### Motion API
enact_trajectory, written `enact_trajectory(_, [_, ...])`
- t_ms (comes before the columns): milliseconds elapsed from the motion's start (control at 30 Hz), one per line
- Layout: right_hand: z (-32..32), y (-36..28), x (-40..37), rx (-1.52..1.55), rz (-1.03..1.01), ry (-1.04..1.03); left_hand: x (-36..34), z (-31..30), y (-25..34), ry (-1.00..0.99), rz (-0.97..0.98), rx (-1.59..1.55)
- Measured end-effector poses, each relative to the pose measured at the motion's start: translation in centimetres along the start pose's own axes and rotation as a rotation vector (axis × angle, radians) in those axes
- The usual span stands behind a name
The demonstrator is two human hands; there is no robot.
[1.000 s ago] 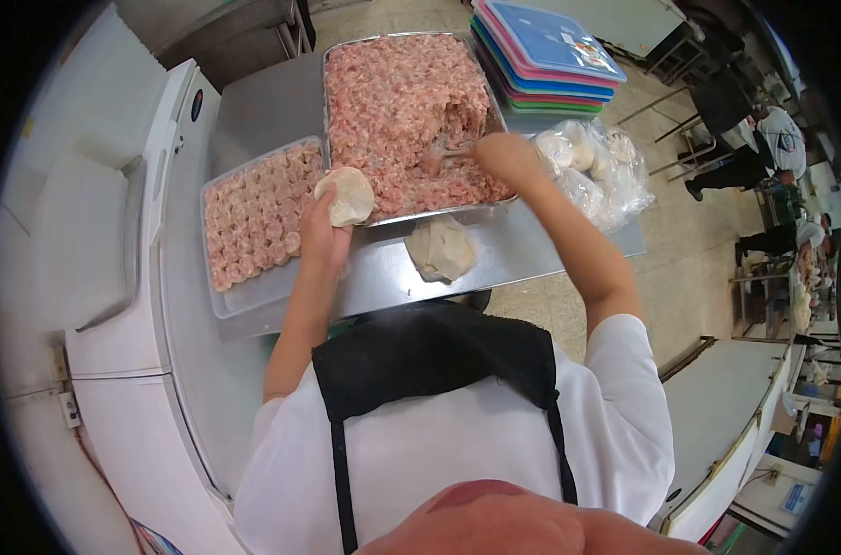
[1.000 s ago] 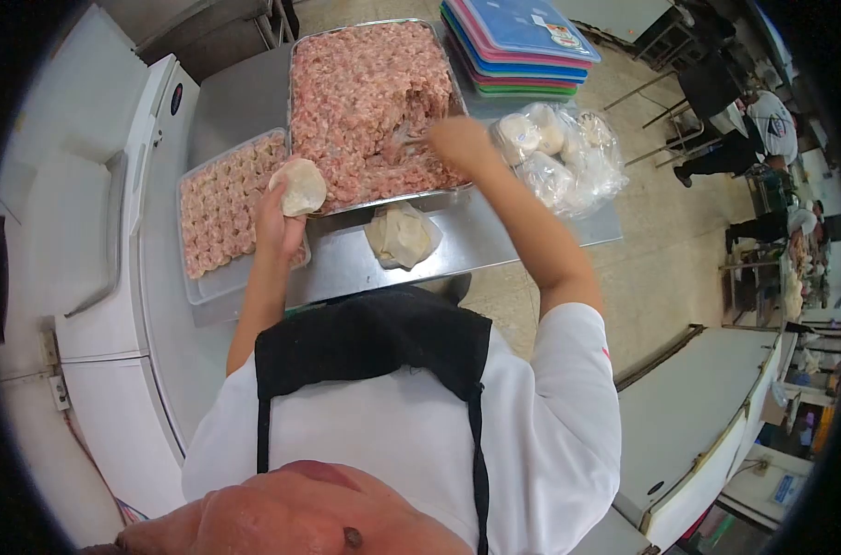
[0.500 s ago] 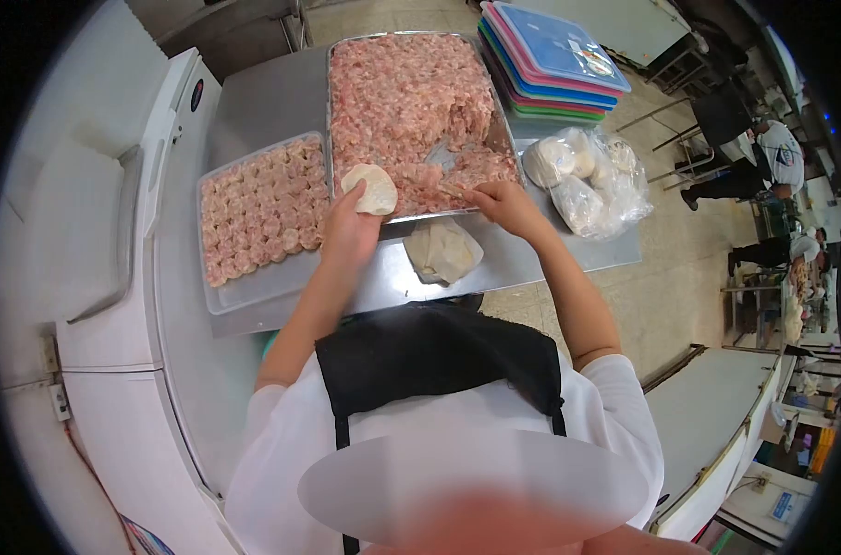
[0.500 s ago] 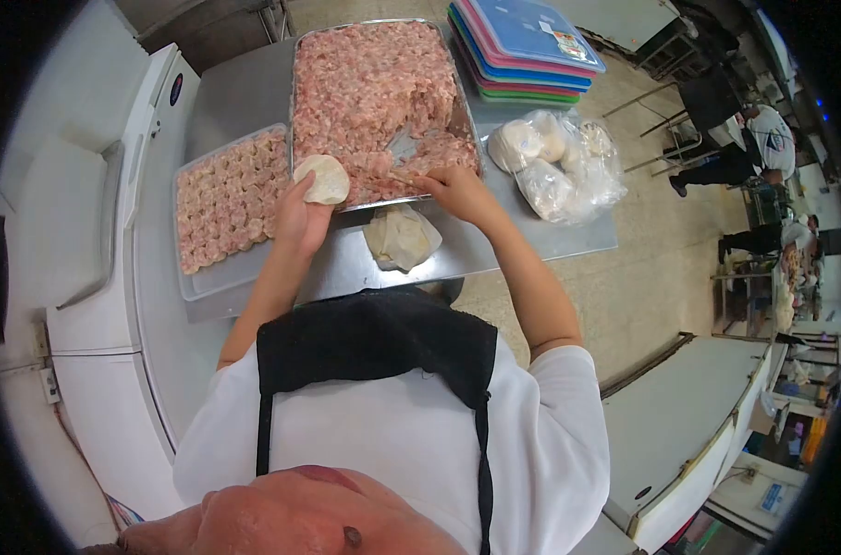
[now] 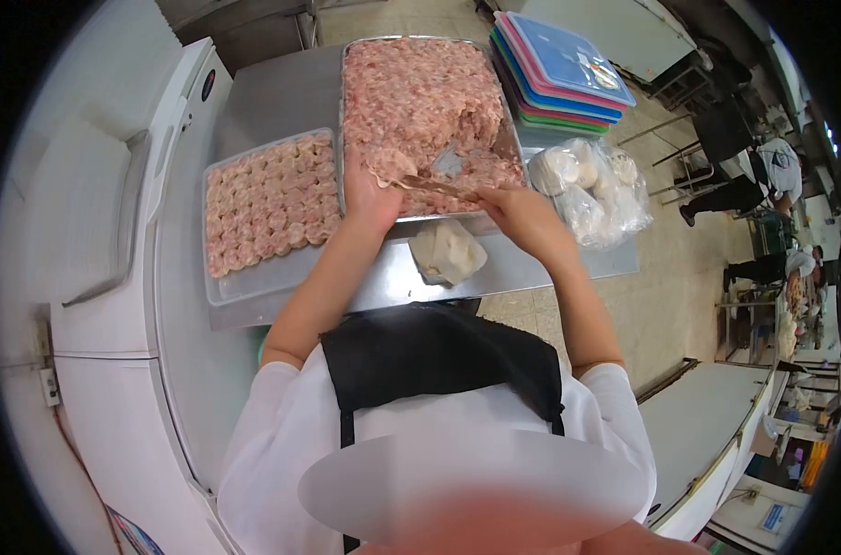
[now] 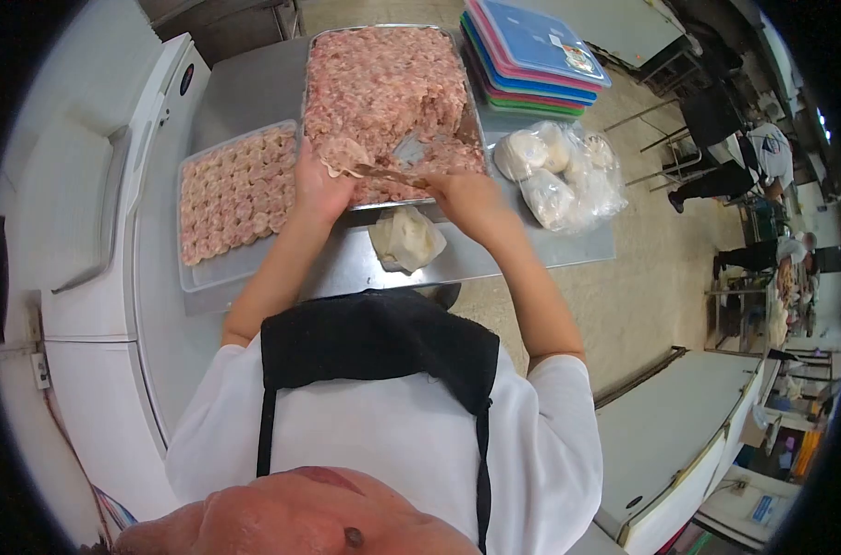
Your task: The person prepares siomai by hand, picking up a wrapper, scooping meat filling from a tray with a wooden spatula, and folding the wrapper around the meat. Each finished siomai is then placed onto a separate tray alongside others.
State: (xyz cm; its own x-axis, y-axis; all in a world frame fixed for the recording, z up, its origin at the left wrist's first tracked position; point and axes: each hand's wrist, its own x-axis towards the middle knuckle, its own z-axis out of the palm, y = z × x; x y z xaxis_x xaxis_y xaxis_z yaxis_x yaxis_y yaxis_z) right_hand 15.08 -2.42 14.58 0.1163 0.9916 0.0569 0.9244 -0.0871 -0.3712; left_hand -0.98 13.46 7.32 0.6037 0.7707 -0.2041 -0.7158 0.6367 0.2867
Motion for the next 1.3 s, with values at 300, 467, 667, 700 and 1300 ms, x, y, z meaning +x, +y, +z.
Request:
enact_trajectory(300, [-2.7, -2.6, -0.1, -0.169, -0.085, 0.082, -1.3, 2.8, 2.0, 0.136, -0.008, 0.055])
enact_trajectory(467, [-0.9, -2.3, 0.7, -0.052, -0.123, 0.143, -0.9, 3.0, 2.4, 0.136, -0.03, 0.01])
enact_trajectory(667, [-2.9, 5.8, 3.7, -0.319, 0.094, -0.013, -0.5, 0.1, 5.4, -0.2, 0.073, 0.31])
enact_trajectory(700, [-2.2, 6.9, 4.8, -0.388, 0.087, -0.018, -1.1, 0.7, 5.5, -0.185, 0.098, 0.45])
enact_trajectory(1300, [-2.0, 1.0, -0.2, 0.214, -0.189, 0.116, 0.6, 0.4, 3.4, -0.643, 0.297, 1.58])
